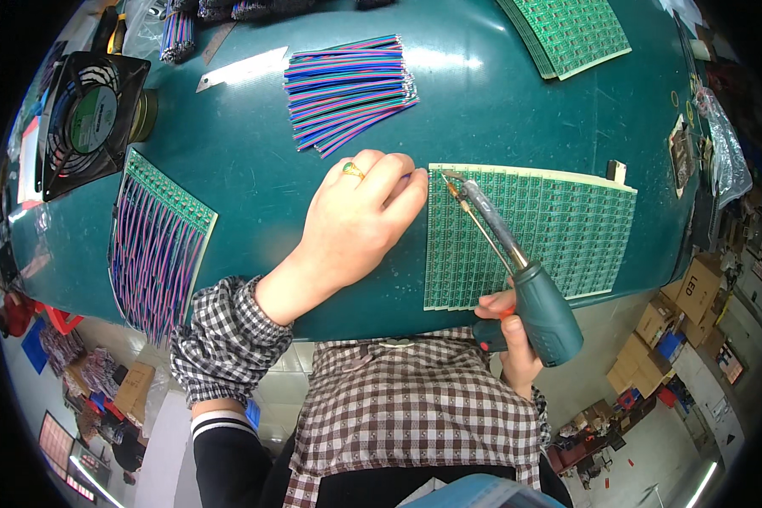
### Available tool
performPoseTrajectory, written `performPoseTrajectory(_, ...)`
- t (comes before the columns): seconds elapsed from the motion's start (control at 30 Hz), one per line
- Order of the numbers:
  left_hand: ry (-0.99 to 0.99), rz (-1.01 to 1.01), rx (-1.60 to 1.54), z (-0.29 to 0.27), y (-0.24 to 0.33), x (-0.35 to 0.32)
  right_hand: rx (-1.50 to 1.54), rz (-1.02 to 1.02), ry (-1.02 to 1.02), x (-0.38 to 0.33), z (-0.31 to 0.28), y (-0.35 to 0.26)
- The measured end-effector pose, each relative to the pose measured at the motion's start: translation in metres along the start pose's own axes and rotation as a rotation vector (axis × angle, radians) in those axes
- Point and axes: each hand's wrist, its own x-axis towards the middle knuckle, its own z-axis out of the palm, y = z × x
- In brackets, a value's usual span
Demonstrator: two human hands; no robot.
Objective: Soldering bundles of wires to a printed circuit board at a factory workstation.
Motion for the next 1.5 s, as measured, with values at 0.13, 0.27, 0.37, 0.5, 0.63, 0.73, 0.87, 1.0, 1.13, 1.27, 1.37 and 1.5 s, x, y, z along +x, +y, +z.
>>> performPoseTrajectory(0.13,-0.015,-0.004,-0.006,-0.001,0.001,0.001,-0.014,-0.023,-0.006,0.001,-0.001,0.0)
performPoseTrajectory(0.27,0.006,0.0,-0.005,-0.001,0.001,0.002,-0.053,-0.052,-0.013,0.001,0.001,0.001)
performPoseTrajectory(0.37,0.003,-0.001,-0.005,-0.001,0.002,0.003,-0.111,-0.036,-0.01,0.0,0.003,0.0)
performPoseTrajectory(0.5,0.004,0.007,-0.005,-0.002,0.002,0.004,-0.147,-0.044,-0.016,-0.001,0.001,-0.001)
performPoseTrajectory(0.63,-0.025,0.008,-0.007,-0.002,0.002,0.004,-0.161,-0.002,-0.041,-0.004,-0.004,-0.001)
performPoseTrajectory(0.73,-0.131,-0.032,-0.014,-0.008,0.003,-0.004,-0.124,0.026,0.05,-0.01,0.001,0.0)
performPoseTrajectory(0.87,-0.043,-0.011,-0.011,-0.013,0.001,-0.012,-0.085,-0.037,0.037,-0.015,0.01,0.0)
performPoseTrajectory(1.0,0.045,-0.004,0.022,-0.012,0.002,-0.018,-0.079,-0.08,0.043,-0.016,0.014,0.001)
performPoseTrajectory(1.13,0.06,-0.006,0.01,-0.01,0.002,-0.02,-0.066,-0.107,0.051,-0.017,0.015,0.002)
performPoseTrajectory(1.27,0.068,-0.004,0.016,-0.011,0.002,-0.019,-0.084,-0.076,0.062,-0.017,0.016,-0.001)
performPoseTrajectory(1.37,0.054,0.0,0.025,-0.012,0.002,-0.017,-0.094,-0.062,0.096,-0.017,0.015,-0.002)
performPoseTrajectory(1.5,-0.06,-0.008,0.007,-0.016,0.003,-0.015,-0.049,-0.068,0.055,-0.017,0.01,0.003)
